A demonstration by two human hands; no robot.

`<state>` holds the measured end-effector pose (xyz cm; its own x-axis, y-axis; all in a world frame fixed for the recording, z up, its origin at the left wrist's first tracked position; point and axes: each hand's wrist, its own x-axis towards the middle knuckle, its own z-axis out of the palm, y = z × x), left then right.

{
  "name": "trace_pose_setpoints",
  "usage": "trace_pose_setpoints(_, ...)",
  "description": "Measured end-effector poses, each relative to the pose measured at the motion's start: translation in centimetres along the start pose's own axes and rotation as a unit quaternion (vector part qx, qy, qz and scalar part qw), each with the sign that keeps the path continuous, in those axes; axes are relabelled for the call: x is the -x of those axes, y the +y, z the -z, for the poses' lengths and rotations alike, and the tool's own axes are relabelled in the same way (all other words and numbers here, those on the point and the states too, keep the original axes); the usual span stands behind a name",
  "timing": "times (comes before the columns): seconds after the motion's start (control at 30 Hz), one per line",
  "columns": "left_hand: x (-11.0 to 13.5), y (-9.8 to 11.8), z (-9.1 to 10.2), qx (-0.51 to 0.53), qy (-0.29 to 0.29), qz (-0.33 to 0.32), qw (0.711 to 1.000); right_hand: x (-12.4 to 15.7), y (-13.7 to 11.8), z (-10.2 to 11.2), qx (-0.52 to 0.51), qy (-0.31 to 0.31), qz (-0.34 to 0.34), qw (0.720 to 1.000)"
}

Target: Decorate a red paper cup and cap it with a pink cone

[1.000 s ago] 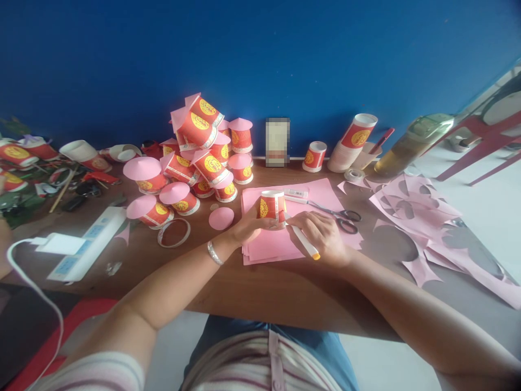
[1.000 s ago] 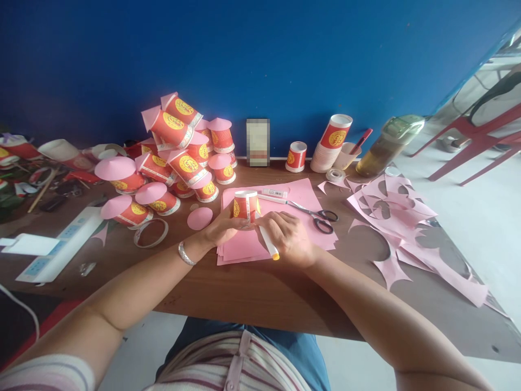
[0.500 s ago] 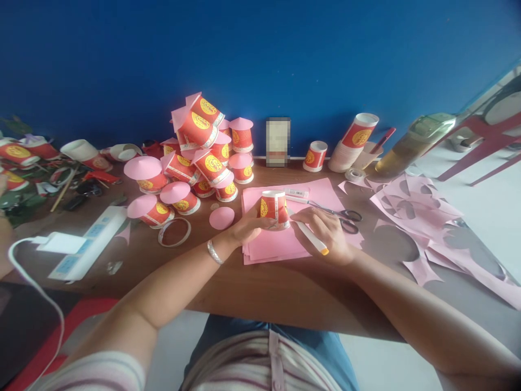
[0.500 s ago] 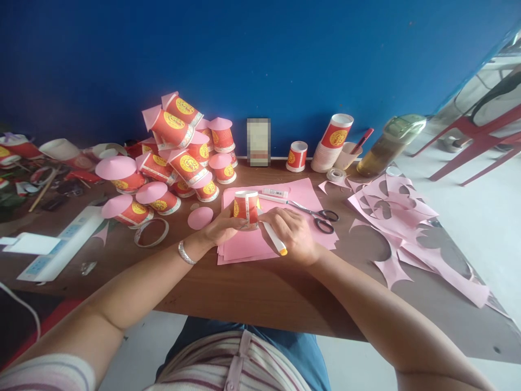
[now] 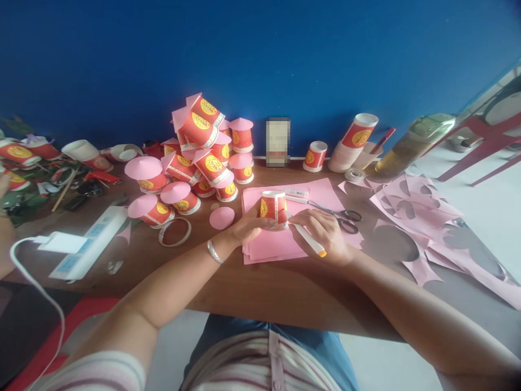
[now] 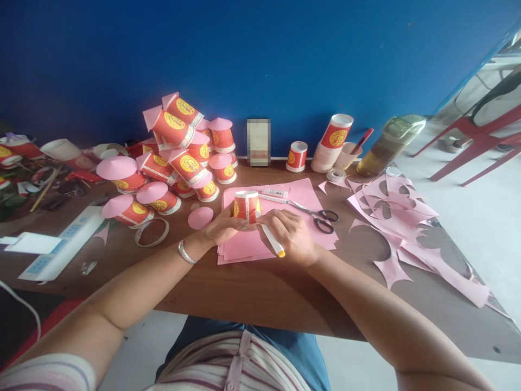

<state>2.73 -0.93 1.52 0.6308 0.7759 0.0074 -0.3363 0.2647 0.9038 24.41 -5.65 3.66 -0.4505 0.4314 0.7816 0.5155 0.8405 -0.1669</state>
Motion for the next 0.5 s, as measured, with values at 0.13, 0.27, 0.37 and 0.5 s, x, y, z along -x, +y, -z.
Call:
trace_pose_setpoints(0.13,-0.06,-0.35,0.40,-0.008,-0.018,-0.016,1.000,-0.20,-0.28,0.09,0.006,-0.005,0.002,1.000)
trace_pose_setpoints(0.27,0.15,-0.48,0.73,-0.012,-0.025,-0.014,1.000,-0.29,-0.32,0.15,0.009,0.001,0.010,1.000)
trace_pose_setpoints(0.37,0.23,-0.52,0.85,-0.027,-0.022,-0.005,0.999,-0.29,-0.25,0.09,0.012,0.017,0.019,1.000)
trace_pose_setpoints(0.5,0.03,-0.70,0.86,-0.058,-0.027,-0.016,0.998,-0.26,-0.13,-0.05,0.010,0.030,0.036,0.999)
